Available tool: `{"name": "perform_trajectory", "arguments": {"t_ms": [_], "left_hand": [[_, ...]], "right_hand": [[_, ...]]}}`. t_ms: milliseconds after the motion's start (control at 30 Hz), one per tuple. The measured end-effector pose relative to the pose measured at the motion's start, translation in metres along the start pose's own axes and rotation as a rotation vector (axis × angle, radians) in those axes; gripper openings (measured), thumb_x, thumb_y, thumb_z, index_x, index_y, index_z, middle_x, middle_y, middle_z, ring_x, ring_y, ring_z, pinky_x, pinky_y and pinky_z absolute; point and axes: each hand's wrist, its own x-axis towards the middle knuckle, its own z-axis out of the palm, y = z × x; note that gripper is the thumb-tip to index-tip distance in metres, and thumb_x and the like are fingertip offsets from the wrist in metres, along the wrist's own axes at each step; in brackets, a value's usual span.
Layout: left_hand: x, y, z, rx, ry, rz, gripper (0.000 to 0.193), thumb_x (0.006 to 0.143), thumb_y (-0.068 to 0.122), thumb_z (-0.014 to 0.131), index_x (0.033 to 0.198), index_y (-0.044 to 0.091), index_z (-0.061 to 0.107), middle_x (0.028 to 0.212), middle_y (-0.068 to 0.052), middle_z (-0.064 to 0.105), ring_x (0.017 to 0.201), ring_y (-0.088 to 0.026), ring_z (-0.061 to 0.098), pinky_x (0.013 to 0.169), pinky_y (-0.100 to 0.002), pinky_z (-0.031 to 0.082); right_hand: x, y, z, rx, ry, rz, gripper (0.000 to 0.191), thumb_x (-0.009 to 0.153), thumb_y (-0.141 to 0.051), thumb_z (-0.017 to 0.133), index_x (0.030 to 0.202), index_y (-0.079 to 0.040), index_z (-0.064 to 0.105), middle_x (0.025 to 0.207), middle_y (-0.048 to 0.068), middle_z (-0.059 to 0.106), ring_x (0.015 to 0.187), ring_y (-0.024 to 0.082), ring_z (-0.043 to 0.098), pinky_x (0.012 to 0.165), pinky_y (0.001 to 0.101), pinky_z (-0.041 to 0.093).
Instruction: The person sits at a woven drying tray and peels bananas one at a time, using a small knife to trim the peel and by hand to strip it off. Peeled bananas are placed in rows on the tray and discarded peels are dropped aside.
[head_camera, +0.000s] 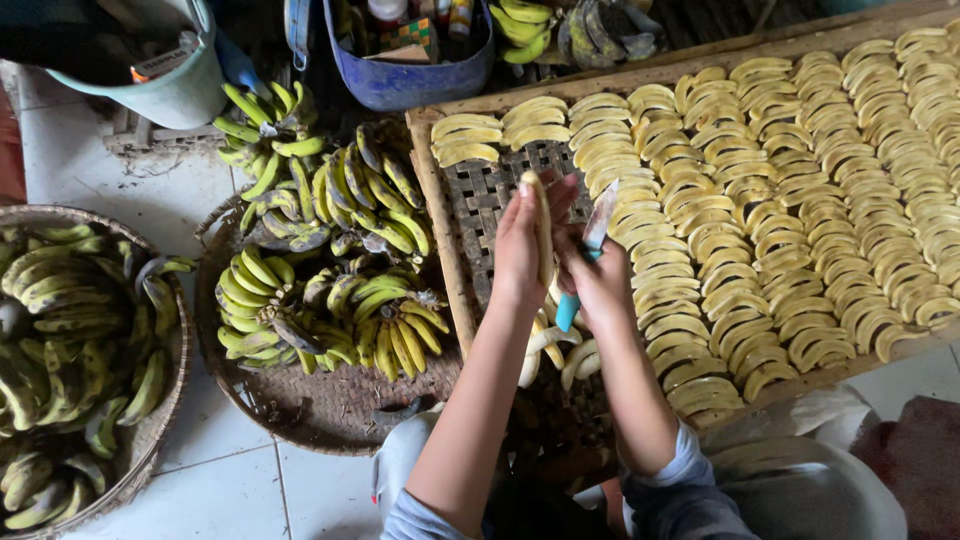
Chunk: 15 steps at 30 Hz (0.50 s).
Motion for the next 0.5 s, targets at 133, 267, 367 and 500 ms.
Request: {"name": "perform_trajectory", "arguments": {"t_ms": [133,267,367,500], "left_hand": [[0.004,0.060,0.012,-0.120,0.137,0.177,0.044,0.110,0.022,0.043,0.153,0.018,0.037,0.139,-0.013,0.058,0.108,-0.024,0.068,0.085,-0.036,0.060],[0.003,0.137,0.023,-0.057,0.137,0.363,0.043,0.112,0.034,0.036,0.153,0.021,0.038,0.130,-0.011,0.061,0.088,-0.019,0.066,0.058,-0.027,0.056],[0.013,0.185,0.032,-0.077,0.132,0.399,0.042,0.117,0.035,0.033,0.151,0.013,0.044,0.125,-0.013,0.063,0.088,-0.017,0.066,0.058,-0.026,0.057],[0.033,0.220,0.033,-0.195,0.129,0.339,0.038,0.115,0.025,0.037,0.146,0.006,0.049,0.120,-0.013,0.061,0.099,-0.020,0.068,0.076,-0.038,0.064]], "right_hand": [[-0.021,-0.043,0.046,-0.585,-0.125,-0.486,0.027,0.108,-0.011,0.063,0.133,-0.001,0.061,0.096,0.002,0.065,0.085,0.016,0.059,0.077,0.0335,0.050],[-0.046,-0.088,0.096,-0.896,-0.195,-0.493,0.049,0.101,-0.013,0.060,0.147,-0.003,0.048,0.088,0.008,0.063,0.072,0.024,0.063,0.067,0.0368,0.050],[-0.039,-0.116,0.138,-1.056,-0.261,-0.729,0.045,0.103,-0.012,0.056,0.148,-0.007,0.050,0.104,0.014,0.067,0.078,0.029,0.067,0.068,0.0390,0.052],[-0.014,-0.141,0.183,-1.103,-0.313,-0.753,0.044,0.102,-0.010,0.057,0.147,-0.010,0.054,0.103,0.013,0.069,0.076,0.031,0.067,0.066,0.0408,0.053]]}}
